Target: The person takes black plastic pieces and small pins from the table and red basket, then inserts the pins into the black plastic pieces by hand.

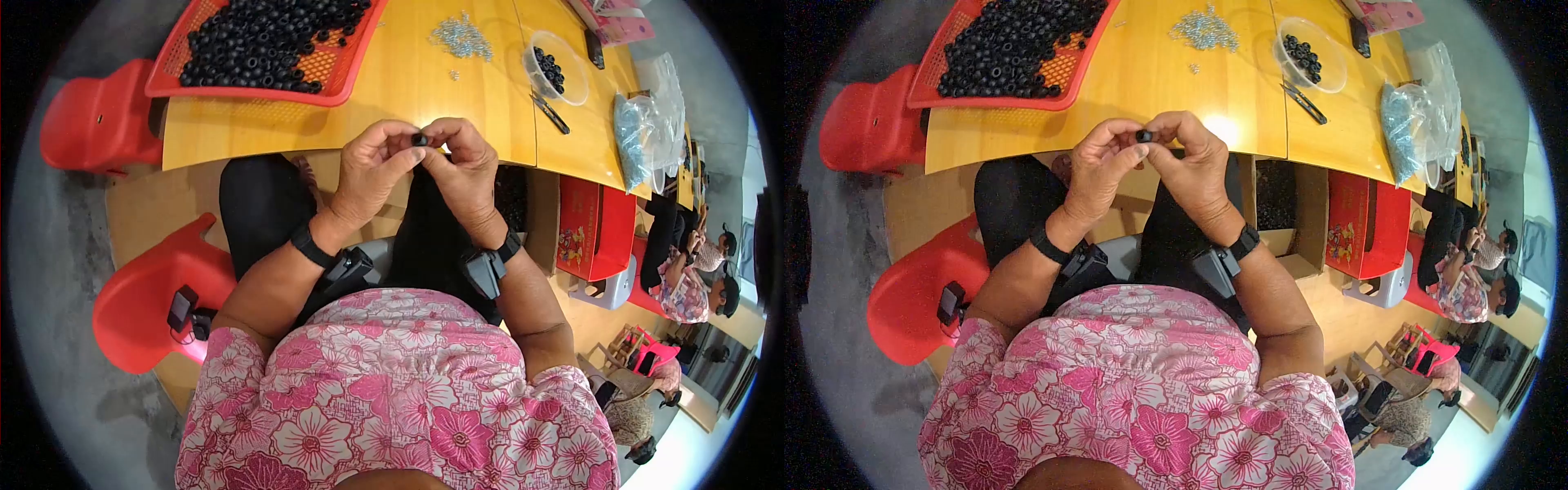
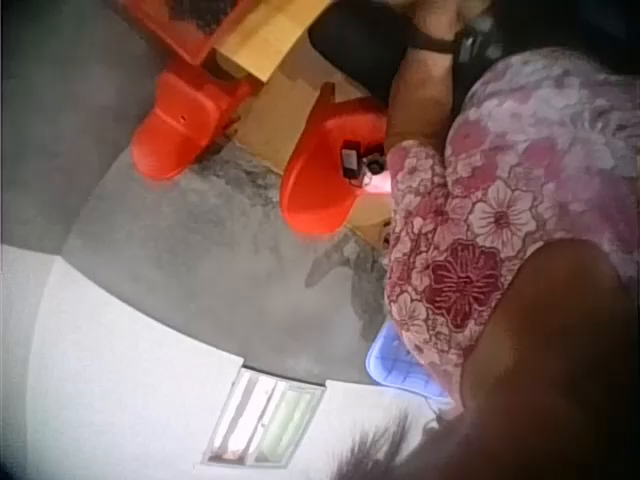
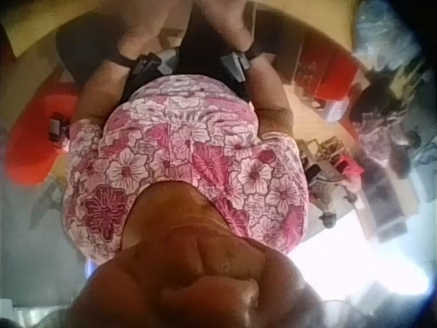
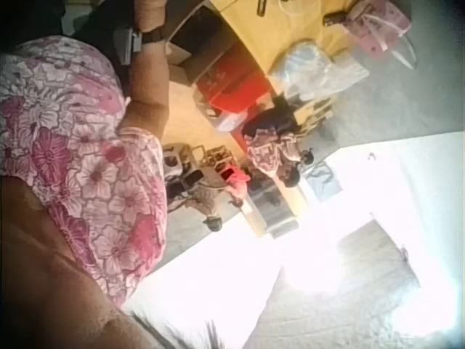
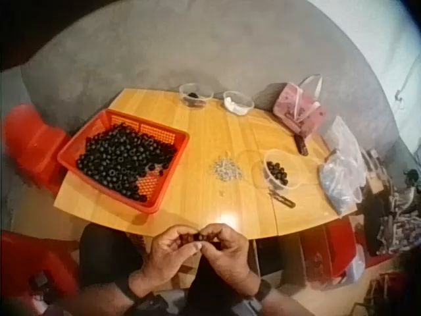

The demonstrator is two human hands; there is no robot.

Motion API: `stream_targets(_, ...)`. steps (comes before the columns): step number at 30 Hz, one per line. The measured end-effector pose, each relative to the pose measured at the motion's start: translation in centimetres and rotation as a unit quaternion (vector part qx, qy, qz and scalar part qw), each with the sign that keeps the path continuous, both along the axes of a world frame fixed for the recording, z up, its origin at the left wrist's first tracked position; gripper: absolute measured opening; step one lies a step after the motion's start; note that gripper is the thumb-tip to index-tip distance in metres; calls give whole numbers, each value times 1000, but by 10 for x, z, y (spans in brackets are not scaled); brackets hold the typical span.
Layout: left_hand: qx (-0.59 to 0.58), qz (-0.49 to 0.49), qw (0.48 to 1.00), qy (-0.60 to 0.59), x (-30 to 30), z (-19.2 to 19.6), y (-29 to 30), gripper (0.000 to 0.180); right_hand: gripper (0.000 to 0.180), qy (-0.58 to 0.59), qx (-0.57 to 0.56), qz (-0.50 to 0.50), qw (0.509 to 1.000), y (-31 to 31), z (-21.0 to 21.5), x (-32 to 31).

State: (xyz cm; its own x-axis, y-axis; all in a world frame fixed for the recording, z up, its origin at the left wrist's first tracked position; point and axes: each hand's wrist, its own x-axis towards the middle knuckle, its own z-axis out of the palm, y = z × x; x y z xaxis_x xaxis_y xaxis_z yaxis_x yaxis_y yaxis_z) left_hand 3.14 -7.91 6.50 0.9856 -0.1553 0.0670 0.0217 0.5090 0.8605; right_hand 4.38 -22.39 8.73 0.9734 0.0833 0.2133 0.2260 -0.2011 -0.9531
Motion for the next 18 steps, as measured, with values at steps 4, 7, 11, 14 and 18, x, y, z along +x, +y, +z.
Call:
stream_targets(4,49,8,998,25,0,2,0,21,20,-45,-92,-3,995,0,13,-4)
stream_targets(7,32,0,998,49,3,1,2,15,17,-71,-149,11,986,0,20,-2)
stream_targets(11,14,-20,999,44,8,-1,9,9,11,-102,-143,-14,984,-17,11,22)
stream_targets(14,21,-31,999,36,10,-1,14,7,14,-30,-158,-125,979,-36,-5,54)
stream_targets(18,-2,-30,999,33,10,0,10,10,14,-63,-242,-124,960,-51,-13,85)
